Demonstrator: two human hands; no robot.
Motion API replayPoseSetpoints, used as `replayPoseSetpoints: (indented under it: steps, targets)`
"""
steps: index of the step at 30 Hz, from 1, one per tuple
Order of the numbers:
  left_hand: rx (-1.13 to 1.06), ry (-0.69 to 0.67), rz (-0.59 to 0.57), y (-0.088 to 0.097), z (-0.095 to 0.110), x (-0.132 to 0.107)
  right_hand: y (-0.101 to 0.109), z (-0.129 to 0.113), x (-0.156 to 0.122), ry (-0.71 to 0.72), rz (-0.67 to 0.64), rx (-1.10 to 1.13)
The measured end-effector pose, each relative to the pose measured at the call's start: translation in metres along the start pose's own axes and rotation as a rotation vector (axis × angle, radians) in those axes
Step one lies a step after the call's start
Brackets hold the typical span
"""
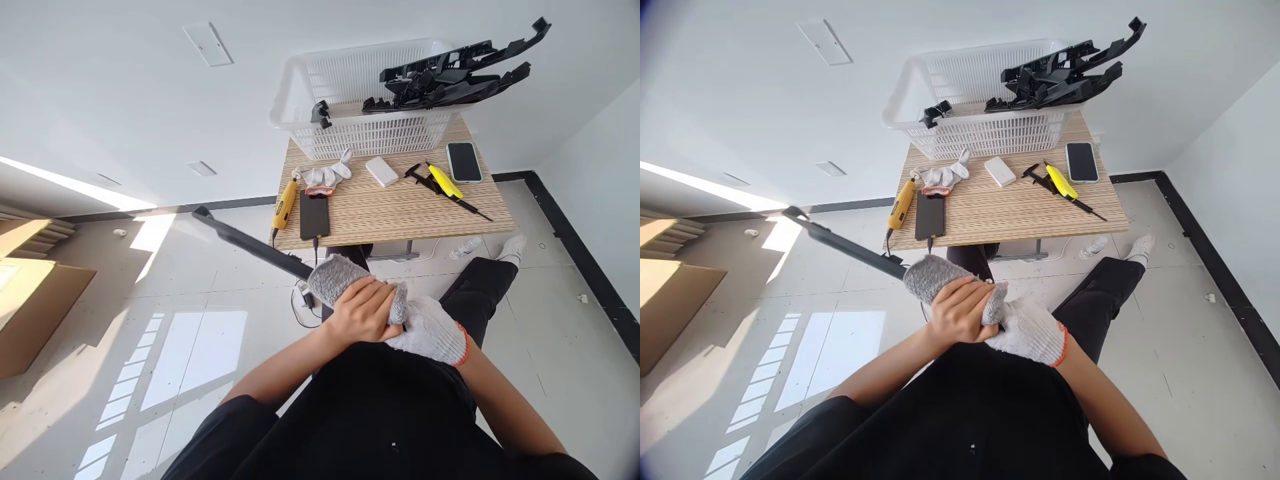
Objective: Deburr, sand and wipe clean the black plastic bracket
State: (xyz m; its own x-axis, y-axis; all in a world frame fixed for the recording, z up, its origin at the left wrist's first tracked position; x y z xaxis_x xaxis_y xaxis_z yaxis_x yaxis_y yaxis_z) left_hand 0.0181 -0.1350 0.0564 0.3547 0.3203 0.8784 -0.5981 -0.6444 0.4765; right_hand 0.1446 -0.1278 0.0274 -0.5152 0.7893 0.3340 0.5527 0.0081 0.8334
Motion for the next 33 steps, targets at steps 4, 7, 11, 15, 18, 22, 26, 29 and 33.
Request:
replayPoseSetpoints:
  steps: [4, 7, 11, 15, 18, 22, 26, 29, 33]
  targets:
    - [0.086, 0.073, -0.025, 0.014, -0.061, 0.005, 0.021, 0.008, -0.009, -0.095, -0.039, 0.045]
    - [0.168, 0.205, 0.011, 0.019, -0.090, 0.007, 0.025, 0.010, -0.010, -0.134, -0.063, 0.035]
    - [0.137, 0.260, -0.022, 0.005, -0.049, 0.001, 0.005, 0.001, -0.001, 0.004, -0.004, -0.026]
    - [0.063, 0.133, -0.108, -0.001, -0.001, -0.001, -0.011, -0.008, 0.000, 0.285, 0.029, -0.049]
    - [0.147, 0.135, -0.236, 0.006, -0.011, 0.007, 0.000, -0.001, -0.001, 0.221, 0.038, -0.079]
    - [0.194, 0.289, -0.749, 0.011, -0.046, 0.009, 0.025, 0.011, 0.003, 0.095, 0.019, -0.090]
    - [0.002, 0.305, -1.138, 0.011, -0.056, -0.002, 0.037, 0.023, 0.010, 0.077, 0.028, -0.019]
    - [-0.017, 0.363, -1.116, 0.013, -0.062, -0.005, 0.050, 0.037, 0.016, -0.072, 0.308, -0.070]
    - [0.100, 0.624, -0.904, 0.015, -0.069, 0.003, 0.057, 0.039, 0.011, -0.252, 0.956, -0.059]
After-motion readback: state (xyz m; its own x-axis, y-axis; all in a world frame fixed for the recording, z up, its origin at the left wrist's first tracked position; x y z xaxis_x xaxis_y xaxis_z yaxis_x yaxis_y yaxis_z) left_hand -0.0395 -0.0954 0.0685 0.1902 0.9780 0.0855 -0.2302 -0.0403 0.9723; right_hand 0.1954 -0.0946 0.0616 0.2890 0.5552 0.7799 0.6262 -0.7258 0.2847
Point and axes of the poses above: each hand's wrist, its own x-axis towards the middle knuckle, its own y-axis out of the back of the hand, z = x × y, the point moved 4 cm from there along x, towards the middle knuckle, and after that the axes turned 12 degrees about z, right-handed, at the moved point
